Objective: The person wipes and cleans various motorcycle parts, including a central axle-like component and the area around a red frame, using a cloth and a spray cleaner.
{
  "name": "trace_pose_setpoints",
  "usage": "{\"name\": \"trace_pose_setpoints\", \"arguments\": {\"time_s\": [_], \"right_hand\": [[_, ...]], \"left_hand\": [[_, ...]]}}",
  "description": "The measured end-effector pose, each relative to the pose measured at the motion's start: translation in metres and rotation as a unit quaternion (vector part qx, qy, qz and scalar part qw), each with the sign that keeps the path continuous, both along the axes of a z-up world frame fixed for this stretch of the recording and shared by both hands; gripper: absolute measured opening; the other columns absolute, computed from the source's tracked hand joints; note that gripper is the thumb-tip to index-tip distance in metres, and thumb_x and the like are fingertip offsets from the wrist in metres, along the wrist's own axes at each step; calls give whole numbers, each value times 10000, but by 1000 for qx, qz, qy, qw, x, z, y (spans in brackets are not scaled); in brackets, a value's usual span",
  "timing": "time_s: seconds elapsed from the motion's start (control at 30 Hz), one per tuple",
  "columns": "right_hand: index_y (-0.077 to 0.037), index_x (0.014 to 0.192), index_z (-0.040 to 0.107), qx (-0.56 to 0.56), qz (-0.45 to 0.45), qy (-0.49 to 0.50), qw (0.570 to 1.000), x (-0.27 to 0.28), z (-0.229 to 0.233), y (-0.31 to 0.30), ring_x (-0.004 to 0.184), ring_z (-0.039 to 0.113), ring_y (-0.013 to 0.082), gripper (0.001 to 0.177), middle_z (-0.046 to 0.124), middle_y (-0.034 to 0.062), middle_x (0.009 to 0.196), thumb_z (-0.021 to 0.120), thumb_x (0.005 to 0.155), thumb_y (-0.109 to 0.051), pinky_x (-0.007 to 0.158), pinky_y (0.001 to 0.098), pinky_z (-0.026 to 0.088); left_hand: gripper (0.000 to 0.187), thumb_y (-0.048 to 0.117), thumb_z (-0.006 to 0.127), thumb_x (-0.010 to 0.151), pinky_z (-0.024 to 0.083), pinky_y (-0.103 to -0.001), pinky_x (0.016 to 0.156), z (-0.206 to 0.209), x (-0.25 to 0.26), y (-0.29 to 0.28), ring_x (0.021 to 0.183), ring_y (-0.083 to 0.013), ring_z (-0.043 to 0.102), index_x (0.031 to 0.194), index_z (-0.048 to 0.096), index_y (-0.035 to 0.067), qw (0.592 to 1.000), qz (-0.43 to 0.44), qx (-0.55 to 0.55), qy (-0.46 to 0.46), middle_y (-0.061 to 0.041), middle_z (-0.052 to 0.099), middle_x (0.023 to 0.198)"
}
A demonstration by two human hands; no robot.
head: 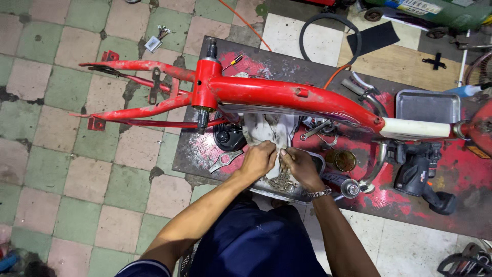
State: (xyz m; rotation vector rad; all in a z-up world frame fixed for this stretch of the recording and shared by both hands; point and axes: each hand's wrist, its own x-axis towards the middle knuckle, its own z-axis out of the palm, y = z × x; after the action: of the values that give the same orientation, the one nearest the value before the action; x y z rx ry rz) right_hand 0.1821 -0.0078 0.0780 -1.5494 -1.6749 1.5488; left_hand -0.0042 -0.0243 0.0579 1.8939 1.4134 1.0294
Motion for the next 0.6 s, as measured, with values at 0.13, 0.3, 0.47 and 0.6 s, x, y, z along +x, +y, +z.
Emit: {"name": "trace_pose_setpoints", "arguments": {"time_s": [0.13,0.3,0.47,0.6], "right_hand": [[-25,906,678,-227,-128,192,946,10,-11,4,621,539,102,347,611,10,767,582,1039,-331,622,351,530],[-95,804,592,-440,-145,268,845,31,-30,20,560,496,125,394,610,81,764,535,1033,-411,605,346,524],[-75,731,529,-440,-95,230,863,38,-37,32,545,528,155,487,671,143,783,554,1031,-457,597,366,550],[-49,793,607,-375,-104,153,908,26,-9,33,588,612,168,448,655,129,766,578,995,-448,620,386,577]], "left_hand": [[98,39,691,908,559,-416,665,6,-6,4,740,-332,681,1004,691,23,993,-48,108,12,-140,663,909],[243,43,670,857,579,-384,740,15,-18,20,859,-286,695,1094,652,-10,960,-118,250,31,-112,646,1002],[182,92,709,898,561,-401,681,13,-22,27,792,-296,683,1052,658,9,970,-152,180,53,-119,637,940],[137,105,715,917,549,-398,666,5,-13,24,761,-314,665,997,639,23,987,-103,124,-3,-123,641,921]]}}
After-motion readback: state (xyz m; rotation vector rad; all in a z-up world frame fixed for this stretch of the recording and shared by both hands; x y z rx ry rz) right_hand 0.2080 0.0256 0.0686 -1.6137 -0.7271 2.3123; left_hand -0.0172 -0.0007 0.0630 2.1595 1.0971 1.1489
